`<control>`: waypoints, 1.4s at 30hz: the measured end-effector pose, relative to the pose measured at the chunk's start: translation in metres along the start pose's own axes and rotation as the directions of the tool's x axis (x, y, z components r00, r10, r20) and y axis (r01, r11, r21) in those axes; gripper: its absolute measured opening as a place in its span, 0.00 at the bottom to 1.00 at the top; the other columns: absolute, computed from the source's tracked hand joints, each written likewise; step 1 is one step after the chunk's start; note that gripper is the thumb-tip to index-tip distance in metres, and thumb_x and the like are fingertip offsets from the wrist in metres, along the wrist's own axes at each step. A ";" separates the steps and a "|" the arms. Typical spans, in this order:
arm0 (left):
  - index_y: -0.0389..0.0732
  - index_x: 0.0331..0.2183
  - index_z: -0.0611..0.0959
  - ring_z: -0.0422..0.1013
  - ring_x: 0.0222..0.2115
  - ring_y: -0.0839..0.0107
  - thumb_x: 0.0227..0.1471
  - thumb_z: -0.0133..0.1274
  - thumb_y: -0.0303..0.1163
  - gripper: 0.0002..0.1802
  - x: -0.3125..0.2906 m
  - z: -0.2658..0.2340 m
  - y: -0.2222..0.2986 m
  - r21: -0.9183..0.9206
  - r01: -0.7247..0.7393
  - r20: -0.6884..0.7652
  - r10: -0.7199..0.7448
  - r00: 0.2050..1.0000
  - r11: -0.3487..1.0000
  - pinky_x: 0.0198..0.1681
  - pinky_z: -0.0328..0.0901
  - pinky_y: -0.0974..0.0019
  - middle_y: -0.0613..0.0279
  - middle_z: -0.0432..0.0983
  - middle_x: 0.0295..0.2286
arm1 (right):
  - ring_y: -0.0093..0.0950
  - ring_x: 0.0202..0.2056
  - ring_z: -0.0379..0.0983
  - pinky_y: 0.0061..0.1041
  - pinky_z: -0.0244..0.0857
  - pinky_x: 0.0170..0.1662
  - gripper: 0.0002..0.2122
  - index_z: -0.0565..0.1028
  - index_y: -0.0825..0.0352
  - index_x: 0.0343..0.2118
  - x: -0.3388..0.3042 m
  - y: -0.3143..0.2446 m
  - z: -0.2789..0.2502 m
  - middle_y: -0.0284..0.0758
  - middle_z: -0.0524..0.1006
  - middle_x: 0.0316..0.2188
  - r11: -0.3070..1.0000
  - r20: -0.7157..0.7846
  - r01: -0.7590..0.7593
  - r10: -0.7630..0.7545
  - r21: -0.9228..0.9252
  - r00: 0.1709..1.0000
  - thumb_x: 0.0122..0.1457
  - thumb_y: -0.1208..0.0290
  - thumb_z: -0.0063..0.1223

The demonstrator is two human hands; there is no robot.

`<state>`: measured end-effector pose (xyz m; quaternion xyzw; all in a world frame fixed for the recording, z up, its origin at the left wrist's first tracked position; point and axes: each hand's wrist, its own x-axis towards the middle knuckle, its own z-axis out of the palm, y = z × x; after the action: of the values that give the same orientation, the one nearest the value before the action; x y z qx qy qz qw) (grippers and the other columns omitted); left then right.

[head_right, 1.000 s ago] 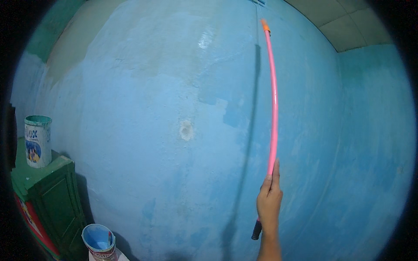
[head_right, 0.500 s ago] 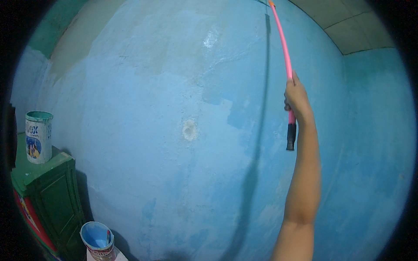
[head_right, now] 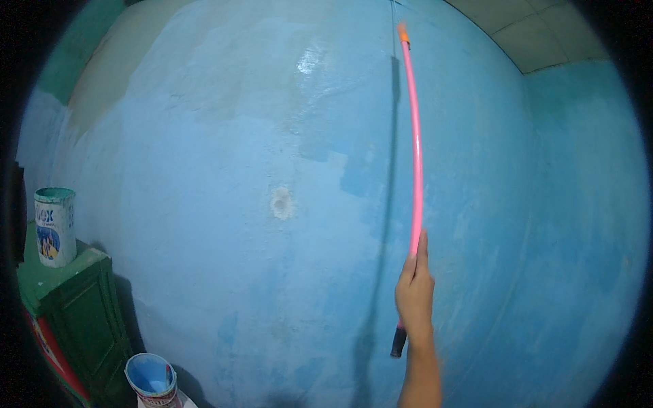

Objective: The person paints a wall light blue using a long-handled roller. They repeatedly dip the roller into a paint bucket on the floor and apply paint in vertical strokes, covering patches of the wall.

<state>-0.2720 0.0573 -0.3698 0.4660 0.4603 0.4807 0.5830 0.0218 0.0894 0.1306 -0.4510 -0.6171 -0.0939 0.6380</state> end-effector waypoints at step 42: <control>0.35 0.46 0.77 0.74 0.27 0.67 0.62 0.46 0.32 0.15 0.002 -0.005 -0.034 -0.025 0.018 -0.146 -0.021 0.989 1.000 0.32 0.71 0.63 0.58 0.77 0.29 | 0.20 0.15 0.60 0.24 0.61 0.17 0.24 0.55 0.55 0.67 0.161 -0.034 -0.049 0.28 0.63 0.17 0.995 -0.025 0.085 -0.084 0.056 0.996 0.68 0.62 0.31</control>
<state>-0.2720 0.0561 -0.4039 0.4182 0.5006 0.5131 0.5579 0.0685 0.1059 0.2948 -0.4051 -0.6307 -0.1082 0.6529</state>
